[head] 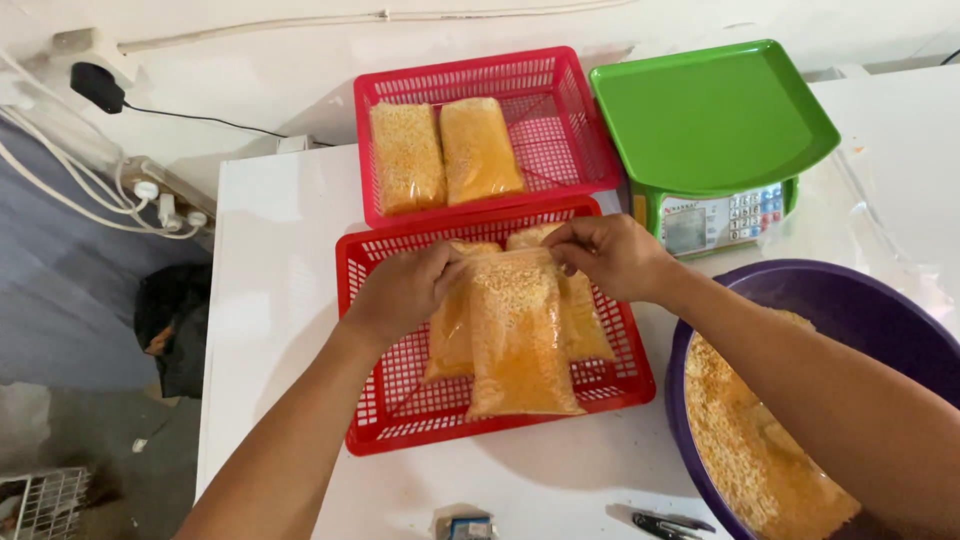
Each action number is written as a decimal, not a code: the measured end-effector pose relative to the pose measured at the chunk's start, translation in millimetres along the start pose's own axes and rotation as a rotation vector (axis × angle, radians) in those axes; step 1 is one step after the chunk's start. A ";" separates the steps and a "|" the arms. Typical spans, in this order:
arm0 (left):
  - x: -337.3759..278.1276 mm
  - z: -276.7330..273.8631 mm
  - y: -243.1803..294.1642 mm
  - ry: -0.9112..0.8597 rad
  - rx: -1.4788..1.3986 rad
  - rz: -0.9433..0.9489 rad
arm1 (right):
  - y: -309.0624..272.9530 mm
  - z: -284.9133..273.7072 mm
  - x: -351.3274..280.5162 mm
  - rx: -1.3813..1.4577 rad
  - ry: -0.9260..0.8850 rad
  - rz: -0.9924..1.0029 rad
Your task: The person is sealing plastic bags filled with a granular food product using a manual sealer.
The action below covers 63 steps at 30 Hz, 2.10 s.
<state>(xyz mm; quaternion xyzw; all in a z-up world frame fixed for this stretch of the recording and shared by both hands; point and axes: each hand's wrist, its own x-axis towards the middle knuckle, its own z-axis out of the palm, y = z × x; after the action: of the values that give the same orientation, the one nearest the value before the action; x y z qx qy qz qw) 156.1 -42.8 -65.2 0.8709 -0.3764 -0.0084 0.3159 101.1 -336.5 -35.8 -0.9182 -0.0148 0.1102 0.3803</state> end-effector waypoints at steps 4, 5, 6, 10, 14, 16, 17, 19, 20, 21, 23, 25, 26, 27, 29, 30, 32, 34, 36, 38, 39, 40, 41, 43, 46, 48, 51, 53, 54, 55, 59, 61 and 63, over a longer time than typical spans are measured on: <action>-2.2 8.1 -22.6 0.035 0.150 0.124 | 21.4 5.1 1.1 -0.022 0.059 -0.210; -3.2 8.0 -27.2 0.059 0.253 0.252 | 22.3 3.8 0.1 -0.064 0.111 -0.372; -7.1 8.0 -30.9 0.079 0.357 0.376 | 23.0 4.4 -2.5 -0.104 0.158 -0.533; -5.8 -4.0 -21.7 0.255 0.398 0.597 | 12.5 -7.9 -4.3 -0.254 0.226 -0.858; -4.7 -15.6 -10.9 0.247 0.468 0.701 | 5.1 -17.5 -10.6 -0.361 0.246 -1.028; -6.8 -21.8 -3.9 0.246 0.491 0.742 | -1.1 -21.0 -15.2 -0.365 0.246 -1.044; -9.0 -24.5 0.7 0.236 0.467 0.742 | -5.0 -22.9 -18.8 -0.376 0.252 -1.068; -13.4 -30.4 7.3 0.224 0.446 0.746 | -13.0 -26.0 -22.9 -0.387 0.264 -1.094; -17.0 -32.0 10.6 0.215 0.428 0.742 | -16.7 -27.0 -25.9 -0.397 0.271 -1.111; -20.7 -33.6 14.0 0.205 0.409 0.738 | -20.2 -27.9 -29.1 -0.407 0.278 -1.128; -23.8 -34.7 20.7 0.212 0.394 0.722 | -6.3 -22.3 -29.8 -0.400 0.272 -1.137; -27.8 -34.2 25.3 0.220 0.382 0.701 | -1.1 -20.0 -31.4 -0.391 0.262 -1.152; -29.0 -33.6 26.6 0.217 0.363 0.681 | -2.8 -21.4 -32.4 -0.387 0.250 -1.161; -30.4 -33.1 28.0 0.214 0.344 0.660 | -4.8 -22.9 -33.5 -0.382 0.239 -1.169; -32.8 -31.5 30.7 0.222 0.346 0.648 | -7.6 -24.3 -33.6 -0.377 0.230 -1.182; -32.7 -30.5 32.0 0.231 0.345 0.644 | -8.8 -25.8 -34.0 -0.379 0.225 -1.190; -34.0 -26.0 34.1 0.243 0.321 0.632 | -13.0 -30.6 -37.8 -0.386 0.209 -1.191; -32.9 -24.4 38.0 0.255 0.299 0.620 | -14.9 -34.0 -39.8 -0.395 0.193 -1.194; -29.5 -25.5 44.1 0.245 0.194 0.645 | -13.9 -35.6 -41.1 -0.419 0.171 -1.214; -29.5 -25.9 44.2 0.228 0.187 0.667 | -14.8 -35.5 -41.9 -0.430 0.171 -1.236; -28.8 -25.9 44.1 0.211 0.182 0.690 | -15.1 -35.9 -42.1 -0.442 0.172 -1.259; -28.1 -26.5 41.7 0.209 0.181 0.691 | -17.1 -37.8 -42.5 -0.441 0.173 -1.257; -27.3 -27.0 39.3 0.199 0.206 0.725 | -19.2 -39.9 -42.9 -0.458 0.168 -1.269; -25.8 -31.8 40.6 0.185 0.232 0.758 | -21.1 -41.3 -44.0 -0.471 0.165 -1.279; -23.7 -41.9 49.2 0.137 0.282 0.772 | -21.8 -41.5 -44.2 -0.498 0.153 -1.294; -26.0 -44.0 53.0 0.128 0.360 0.784 | -21.7 -40.6 -45.8 -0.499 0.145 -1.298; -27.4 -42.5 52.5 0.117 0.366 0.796 | -20.4 -38.9 -44.6 -0.494 0.141 -1.298; -24.2 -46.2 57.2 0.131 0.367 0.800 | -20.8 -40.5 -46.7 -0.495 0.135 -1.300; -23.2 -48.8 58.9 0.147 0.378 0.803 | -21.3 -40.5 -46.1 -0.496 0.132 -1.311; -24.4 -46.7 59.3 0.145 0.377 0.797 | -21.3 -40.4 -47.0 -0.491 0.128 -1.311; -24.6 -40.9 57.9 0.125 0.334 0.795 | -23.1 -42.4 -47.6 -0.498 0.120 -1.315; -25.7 -40.2 58.0 0.099 0.330 0.784 | -24.8 -39.0 -50.1 -0.468 0.104 -1.294; -24.5 -42.9 58.1 0.093 0.368 0.808 | -27.5 -33.2 -51.4 -0.360 0.141 -1.225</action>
<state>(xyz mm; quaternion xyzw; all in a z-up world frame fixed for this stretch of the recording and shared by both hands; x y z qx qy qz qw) 111.6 -33.3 -4.0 0.6952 -0.6670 0.2218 0.1503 59.5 -345.7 16.2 -0.7979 -0.5298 -0.1919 0.2141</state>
